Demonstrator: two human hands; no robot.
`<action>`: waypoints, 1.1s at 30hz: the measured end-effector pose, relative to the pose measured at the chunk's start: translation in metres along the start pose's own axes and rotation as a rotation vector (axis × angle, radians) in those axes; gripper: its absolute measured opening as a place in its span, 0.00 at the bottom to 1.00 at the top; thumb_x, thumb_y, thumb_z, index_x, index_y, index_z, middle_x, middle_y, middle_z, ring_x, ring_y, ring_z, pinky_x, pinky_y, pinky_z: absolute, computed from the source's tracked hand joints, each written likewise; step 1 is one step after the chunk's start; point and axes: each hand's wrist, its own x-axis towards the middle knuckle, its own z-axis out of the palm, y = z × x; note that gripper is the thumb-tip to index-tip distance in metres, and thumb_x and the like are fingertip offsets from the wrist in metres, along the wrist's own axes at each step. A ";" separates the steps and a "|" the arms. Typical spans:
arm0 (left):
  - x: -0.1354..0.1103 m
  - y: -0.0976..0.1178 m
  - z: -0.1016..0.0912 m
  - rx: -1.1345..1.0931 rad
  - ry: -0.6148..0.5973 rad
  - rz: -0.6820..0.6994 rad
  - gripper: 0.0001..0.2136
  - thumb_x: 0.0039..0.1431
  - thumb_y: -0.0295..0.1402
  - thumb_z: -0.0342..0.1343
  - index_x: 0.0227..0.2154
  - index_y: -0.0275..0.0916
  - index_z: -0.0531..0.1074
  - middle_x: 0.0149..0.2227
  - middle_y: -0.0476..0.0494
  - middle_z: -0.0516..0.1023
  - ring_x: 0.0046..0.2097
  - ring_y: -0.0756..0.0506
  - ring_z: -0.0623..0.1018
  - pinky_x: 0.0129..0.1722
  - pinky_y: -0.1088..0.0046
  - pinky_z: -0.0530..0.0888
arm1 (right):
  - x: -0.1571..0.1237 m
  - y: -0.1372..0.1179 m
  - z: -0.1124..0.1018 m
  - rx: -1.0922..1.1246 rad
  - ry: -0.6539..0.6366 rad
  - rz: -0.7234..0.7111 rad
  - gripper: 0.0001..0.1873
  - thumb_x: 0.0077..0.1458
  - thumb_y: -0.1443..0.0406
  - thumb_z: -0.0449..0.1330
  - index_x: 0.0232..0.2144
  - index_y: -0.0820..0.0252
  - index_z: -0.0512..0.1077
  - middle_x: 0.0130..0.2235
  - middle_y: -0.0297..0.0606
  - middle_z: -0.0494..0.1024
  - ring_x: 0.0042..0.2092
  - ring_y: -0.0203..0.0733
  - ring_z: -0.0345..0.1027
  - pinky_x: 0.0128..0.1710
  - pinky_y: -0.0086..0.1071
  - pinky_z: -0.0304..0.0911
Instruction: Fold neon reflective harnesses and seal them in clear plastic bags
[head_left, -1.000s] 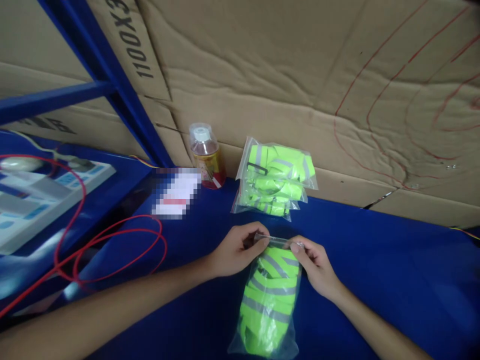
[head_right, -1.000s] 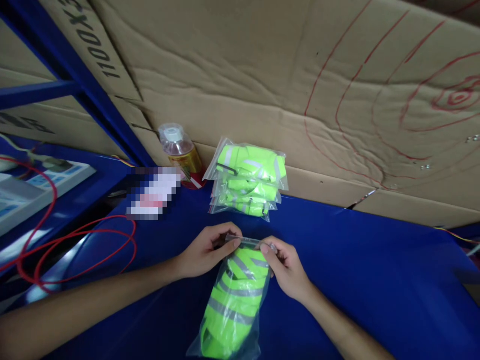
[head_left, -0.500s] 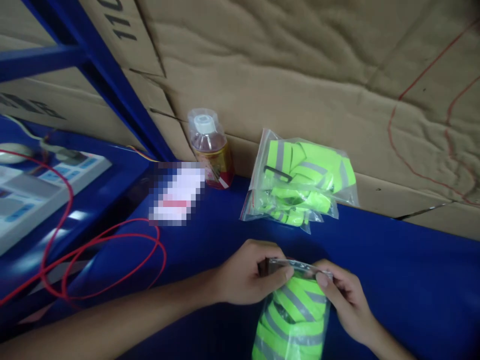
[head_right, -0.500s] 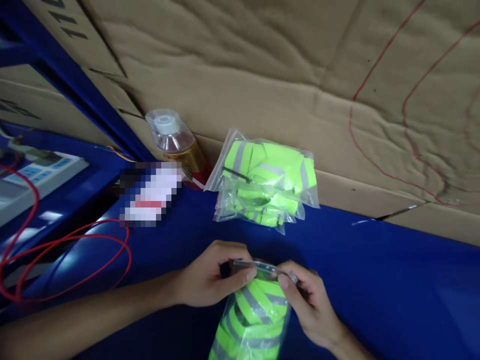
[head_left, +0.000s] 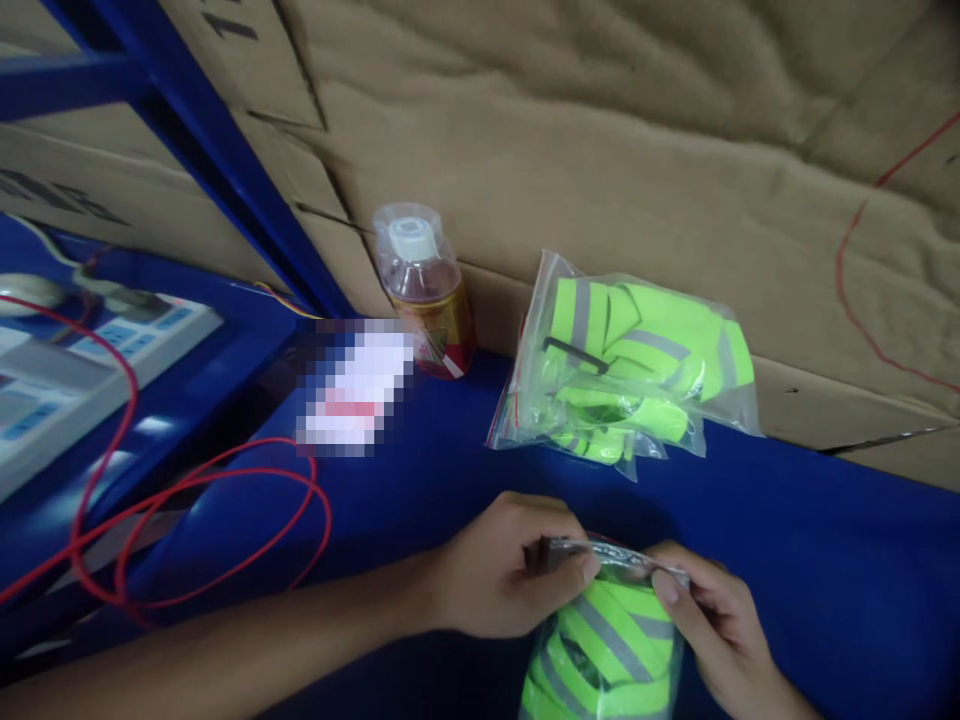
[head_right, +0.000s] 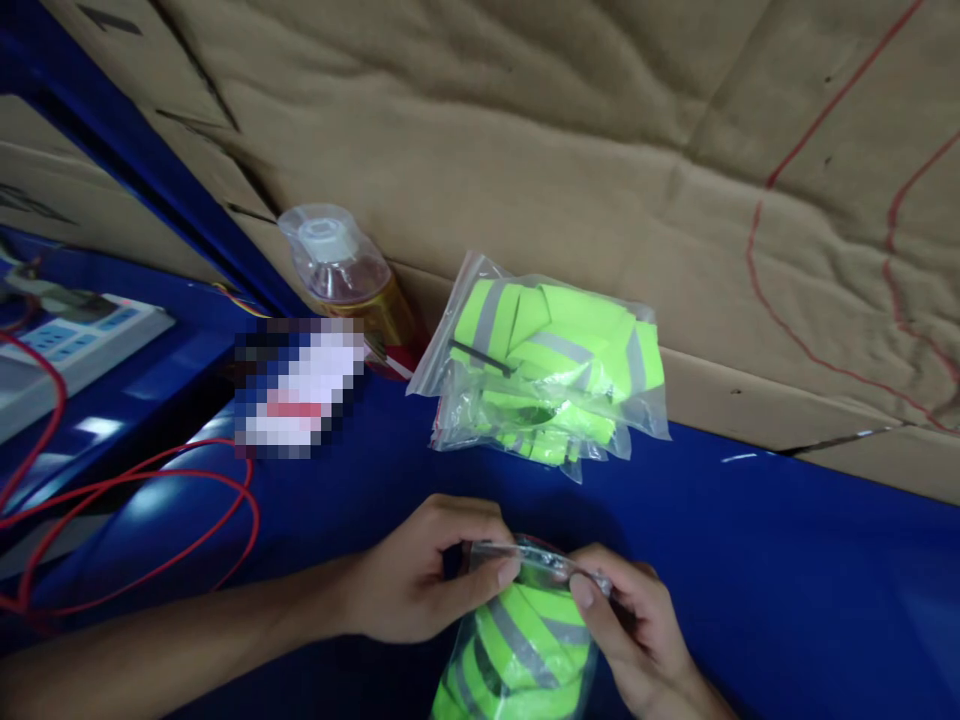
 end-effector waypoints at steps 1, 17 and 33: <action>0.000 0.000 0.000 0.002 0.002 0.007 0.11 0.66 0.37 0.60 0.30 0.36 0.76 0.26 0.49 0.71 0.25 0.53 0.68 0.23 0.76 0.63 | 0.000 0.001 0.000 0.018 -0.028 -0.003 0.17 0.64 0.53 0.62 0.27 0.53 0.81 0.24 0.35 0.77 0.22 0.39 0.66 0.19 0.27 0.61; 0.010 -0.010 -0.003 -0.243 0.266 -0.086 0.21 0.60 0.48 0.69 0.42 0.32 0.78 0.30 0.47 0.76 0.28 0.52 0.73 0.27 0.77 0.72 | 0.012 0.008 0.011 0.459 -0.037 0.151 0.23 0.64 0.44 0.64 0.39 0.58 0.77 0.25 0.31 0.73 0.19 0.38 0.70 0.17 0.31 0.72; 0.006 -0.006 0.001 -0.384 0.464 -0.168 0.24 0.45 0.47 0.79 0.35 0.34 0.79 0.34 0.43 0.86 0.37 0.46 0.82 0.40 0.70 0.77 | 0.006 -0.002 0.007 0.567 -0.047 0.107 0.22 0.59 0.50 0.69 0.35 0.67 0.84 0.30 0.37 0.84 0.33 0.40 0.81 0.33 0.30 0.79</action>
